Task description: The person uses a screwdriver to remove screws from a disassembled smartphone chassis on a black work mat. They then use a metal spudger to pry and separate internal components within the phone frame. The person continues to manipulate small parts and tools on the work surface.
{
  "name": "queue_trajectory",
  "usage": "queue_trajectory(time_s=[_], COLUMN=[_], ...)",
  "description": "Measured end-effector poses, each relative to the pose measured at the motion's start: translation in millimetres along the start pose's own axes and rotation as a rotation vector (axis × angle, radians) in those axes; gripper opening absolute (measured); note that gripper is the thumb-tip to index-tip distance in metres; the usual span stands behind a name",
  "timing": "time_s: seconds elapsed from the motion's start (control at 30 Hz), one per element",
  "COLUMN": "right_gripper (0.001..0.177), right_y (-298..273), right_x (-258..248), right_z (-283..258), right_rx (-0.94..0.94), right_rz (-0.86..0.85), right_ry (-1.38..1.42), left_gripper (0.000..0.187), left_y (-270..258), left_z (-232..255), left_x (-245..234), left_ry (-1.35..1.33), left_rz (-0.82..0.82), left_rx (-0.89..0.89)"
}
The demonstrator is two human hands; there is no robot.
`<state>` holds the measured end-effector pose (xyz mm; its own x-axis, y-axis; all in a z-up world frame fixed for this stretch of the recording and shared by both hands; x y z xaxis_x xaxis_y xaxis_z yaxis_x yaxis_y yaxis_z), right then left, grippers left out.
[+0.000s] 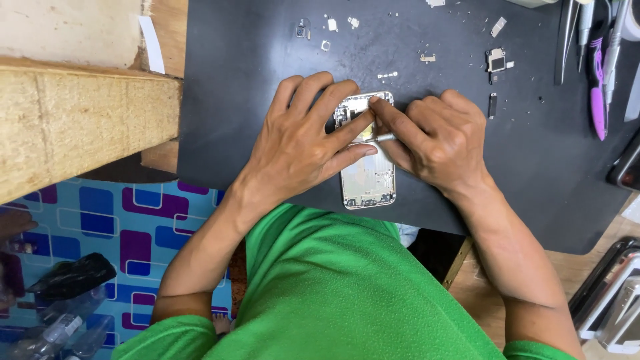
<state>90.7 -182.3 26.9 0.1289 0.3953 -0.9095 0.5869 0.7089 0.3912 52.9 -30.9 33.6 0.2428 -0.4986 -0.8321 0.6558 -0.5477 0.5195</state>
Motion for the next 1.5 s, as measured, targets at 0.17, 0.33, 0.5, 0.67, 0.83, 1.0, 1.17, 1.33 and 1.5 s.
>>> queue_trajectory(time_s=[0.17, 0.33, 0.5, 0.67, 0.83, 1.0, 1.17, 1.33, 1.5], right_gripper=[0.021, 0.013, 0.014, 0.014, 0.013, 0.014, 0.013, 0.015, 0.014], right_y=[-2.5, -4.7, -6.2, -10.0, -11.5, -11.8, -11.3, -11.3, -10.6], right_x=[0.5, -4.2, -17.2, -19.0, -20.6, -18.1, -17.3, -15.2, -13.9], right_z=[-1.0, 2.5, 16.9, 20.1, 21.4, 22.3, 24.0, 25.2, 26.0], right_rx=[0.014, 0.027, 0.203, 0.25, 0.27, 0.269, 0.27, 0.273, 0.278], right_rz=[0.023, 0.078, 0.174, 0.206, 0.205, 0.187, 0.179, 0.173, 0.156], right_ry=[-0.018, 0.119, 0.348, 0.363, 0.368, 0.381, 0.383, 0.379, 0.391], left_gripper=[0.031, 0.036, 0.033, 0.021, 0.009, 0.009, 0.007, 0.008, 0.006], left_y=[-1.0, -2.9, -1.1, 18.2, 29.2, 33.2, 36.1, 38.6, 41.8], left_z=[0.7, 1.9, 2.2, -12.6, -35.1, -41.4, -42.1, -44.1, -45.6], left_x=[-3.9, -5.5, -9.1, 1.1, 20.0, 25.5, 24.9, 25.1, 31.3], left_ry=[-0.066, -0.09, -0.133, -0.127, -0.189, -0.249, -0.246, -0.253, -0.256], left_rz=[0.069, 0.102, 0.053, -0.025, -0.102, -0.13, -0.156, -0.185, -0.202], left_rx=[0.001, -0.003, -0.069, -0.114, -0.171, -0.203, -0.177, -0.169, -0.171])
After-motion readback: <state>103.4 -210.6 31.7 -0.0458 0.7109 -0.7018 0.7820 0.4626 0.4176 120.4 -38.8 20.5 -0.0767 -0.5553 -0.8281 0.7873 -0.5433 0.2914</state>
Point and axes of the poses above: each hand's wrist, its own y-axis towards the middle knuckle, its own x-axis out of the palm, z = x × y, the point moved 7 cm from there along y, towards the middle knuckle, and after that the axes turned 13 degrees about x, right-handed, at the moved point
